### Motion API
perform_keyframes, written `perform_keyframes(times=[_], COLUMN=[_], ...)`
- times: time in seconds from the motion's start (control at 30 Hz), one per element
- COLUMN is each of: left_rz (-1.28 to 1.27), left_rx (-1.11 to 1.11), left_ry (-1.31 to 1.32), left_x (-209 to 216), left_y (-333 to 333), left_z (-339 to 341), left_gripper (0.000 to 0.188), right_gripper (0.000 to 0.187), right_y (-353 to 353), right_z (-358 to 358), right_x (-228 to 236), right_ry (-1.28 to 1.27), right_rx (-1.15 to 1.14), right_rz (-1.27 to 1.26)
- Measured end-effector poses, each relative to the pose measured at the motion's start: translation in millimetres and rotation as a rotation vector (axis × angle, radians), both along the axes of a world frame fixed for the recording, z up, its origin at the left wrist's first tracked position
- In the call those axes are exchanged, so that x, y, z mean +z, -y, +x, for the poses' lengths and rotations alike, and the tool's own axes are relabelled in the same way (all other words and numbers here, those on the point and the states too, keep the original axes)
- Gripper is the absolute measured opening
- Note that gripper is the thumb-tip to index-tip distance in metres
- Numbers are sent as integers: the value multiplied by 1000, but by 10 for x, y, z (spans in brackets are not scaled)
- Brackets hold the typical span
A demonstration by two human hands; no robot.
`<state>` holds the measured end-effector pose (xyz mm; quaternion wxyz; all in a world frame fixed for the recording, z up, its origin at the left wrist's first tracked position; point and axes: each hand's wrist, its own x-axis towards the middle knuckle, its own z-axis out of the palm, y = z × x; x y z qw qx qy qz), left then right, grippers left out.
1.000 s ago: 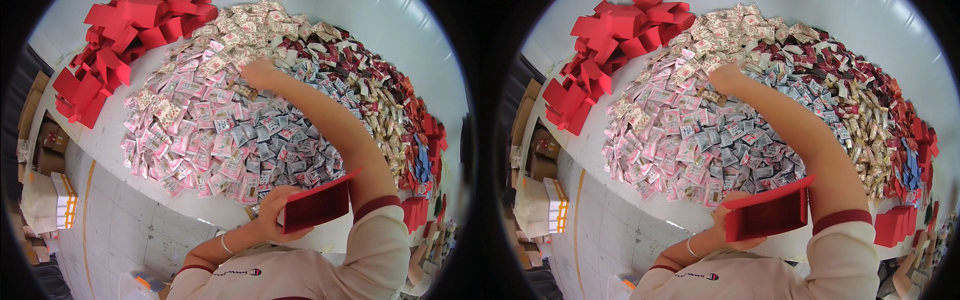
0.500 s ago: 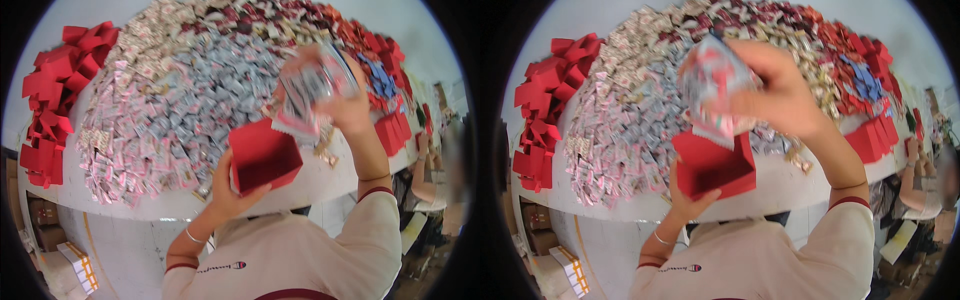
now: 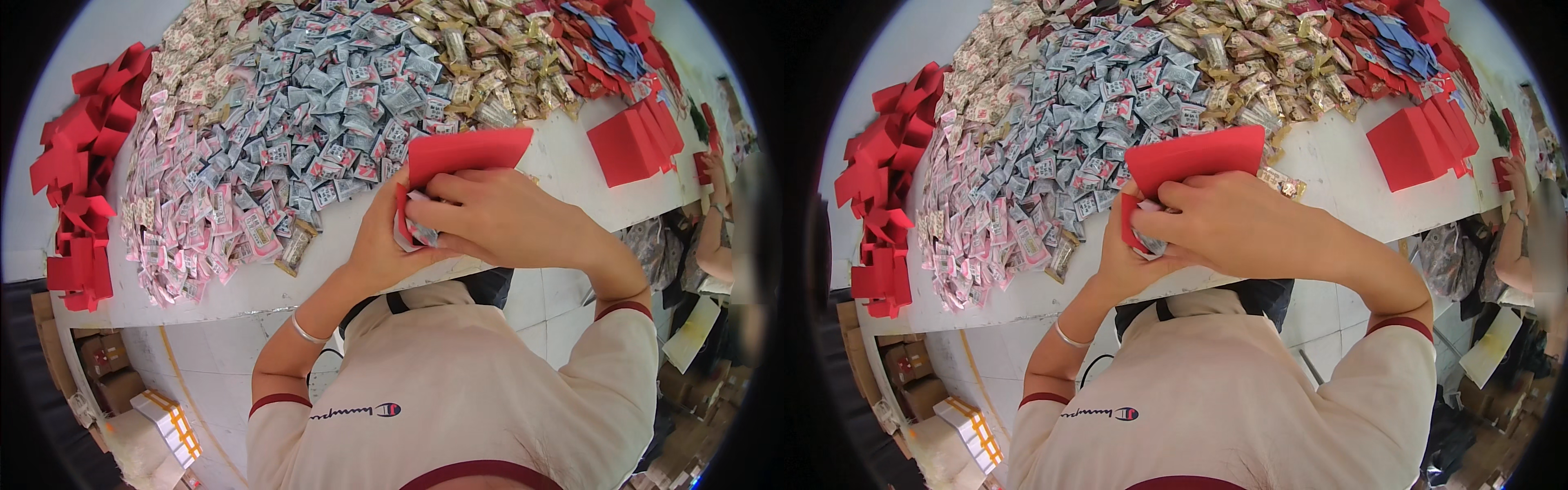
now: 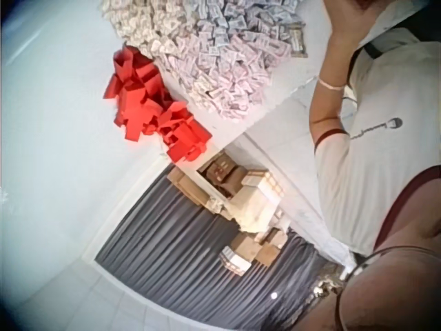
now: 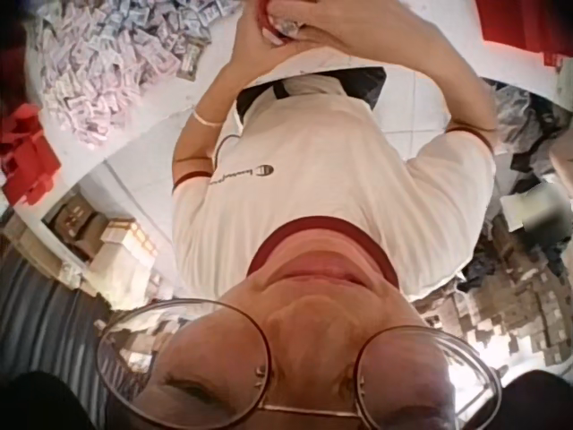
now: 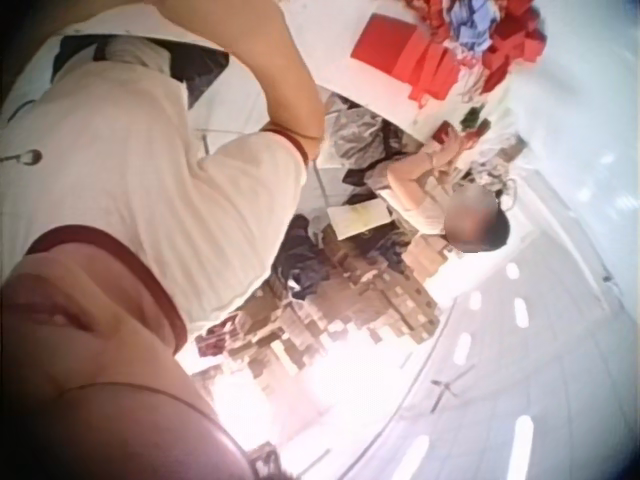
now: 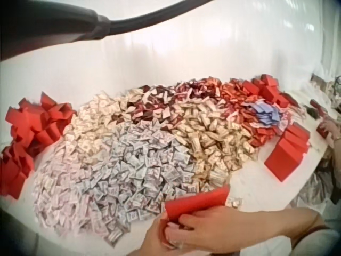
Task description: The person repeatedly picks small wrapped candies from a large pile on a table and places them into red paper envelopes, then folds and closes each envelope. The process is repeated continuously with multiple candy types and red envelopes.
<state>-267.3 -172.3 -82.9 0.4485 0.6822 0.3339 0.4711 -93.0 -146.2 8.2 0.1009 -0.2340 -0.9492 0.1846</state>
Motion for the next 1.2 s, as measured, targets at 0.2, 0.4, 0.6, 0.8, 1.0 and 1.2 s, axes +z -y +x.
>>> perform_keyframes(times=[0.2,0.4,0.6,0.8,1.0,1.2], left_rz=[-57,-68,92,285,398,-19], left_rx=[40,19,74,75,-50,-94], left_ry=[122,28,24,-147,-90,192], left_x=[-79,-161,-187,-102,-20,-168], left_y=[-28,-22,-83,-209,-306,-203], left_z=[48,25,21,-58,-133,-92], left_gripper=[77,73,71,55,44,37], right_gripper=[38,27,25,29,34,18], right_y=[-28,150,198,121,-47,-1555], right_z=[46,181,383,632,869,403], right_x=[-191,-381,-202,-575,-170,155], right_ry=[-528,-482,-142,-566,-602,-516], right_rx=[-128,-220,-292,-585,-690,-504], right_rz=[601,569,733,49,-32,318])
